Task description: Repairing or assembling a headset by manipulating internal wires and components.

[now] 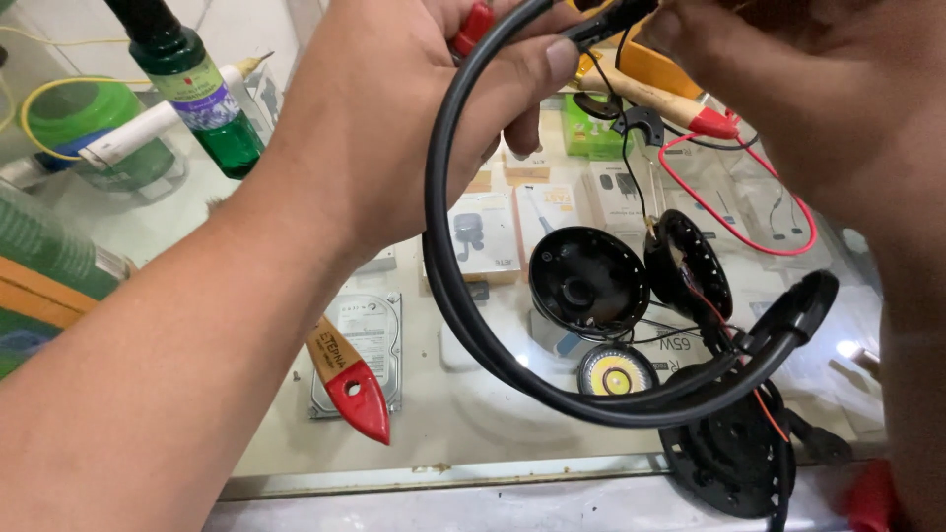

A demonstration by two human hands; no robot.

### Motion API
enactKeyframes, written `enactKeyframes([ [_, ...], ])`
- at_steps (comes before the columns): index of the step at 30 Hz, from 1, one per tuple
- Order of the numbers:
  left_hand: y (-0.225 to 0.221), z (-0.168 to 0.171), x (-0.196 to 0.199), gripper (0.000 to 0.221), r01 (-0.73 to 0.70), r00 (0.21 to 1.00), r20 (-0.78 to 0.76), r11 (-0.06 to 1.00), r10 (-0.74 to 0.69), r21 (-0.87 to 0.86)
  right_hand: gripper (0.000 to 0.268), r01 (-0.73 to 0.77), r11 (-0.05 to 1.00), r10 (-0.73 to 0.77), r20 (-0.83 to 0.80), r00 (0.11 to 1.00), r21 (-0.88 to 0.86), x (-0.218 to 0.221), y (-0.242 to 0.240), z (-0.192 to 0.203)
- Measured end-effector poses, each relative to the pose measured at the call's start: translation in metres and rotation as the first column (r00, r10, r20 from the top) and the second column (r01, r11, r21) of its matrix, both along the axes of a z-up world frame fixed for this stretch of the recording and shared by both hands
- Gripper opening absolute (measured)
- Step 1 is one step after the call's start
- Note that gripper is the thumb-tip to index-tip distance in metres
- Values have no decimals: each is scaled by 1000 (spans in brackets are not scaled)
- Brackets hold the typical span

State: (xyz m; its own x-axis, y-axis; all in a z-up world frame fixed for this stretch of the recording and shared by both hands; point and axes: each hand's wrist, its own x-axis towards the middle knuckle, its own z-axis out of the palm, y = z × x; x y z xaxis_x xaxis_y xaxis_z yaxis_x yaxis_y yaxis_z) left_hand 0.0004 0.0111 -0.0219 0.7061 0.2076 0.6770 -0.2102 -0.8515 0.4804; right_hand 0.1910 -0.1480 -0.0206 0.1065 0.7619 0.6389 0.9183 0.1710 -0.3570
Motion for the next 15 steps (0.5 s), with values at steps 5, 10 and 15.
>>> enactKeyframes([
  [5,-9,17,-2,26,-77,993,-117,852,19,-518,15,101,994,-97,-97,990,33,-14,-3,12],
  [10,-12,21,-5,20,-24,993,-109,860,-37,-509,9,38,997,-28,-134,991,72,-28,0,22],
  [15,-14,23,-7,25,-40,990,-138,873,-32,-486,9,32,999,-21,-250,968,41,-43,-1,28],
])
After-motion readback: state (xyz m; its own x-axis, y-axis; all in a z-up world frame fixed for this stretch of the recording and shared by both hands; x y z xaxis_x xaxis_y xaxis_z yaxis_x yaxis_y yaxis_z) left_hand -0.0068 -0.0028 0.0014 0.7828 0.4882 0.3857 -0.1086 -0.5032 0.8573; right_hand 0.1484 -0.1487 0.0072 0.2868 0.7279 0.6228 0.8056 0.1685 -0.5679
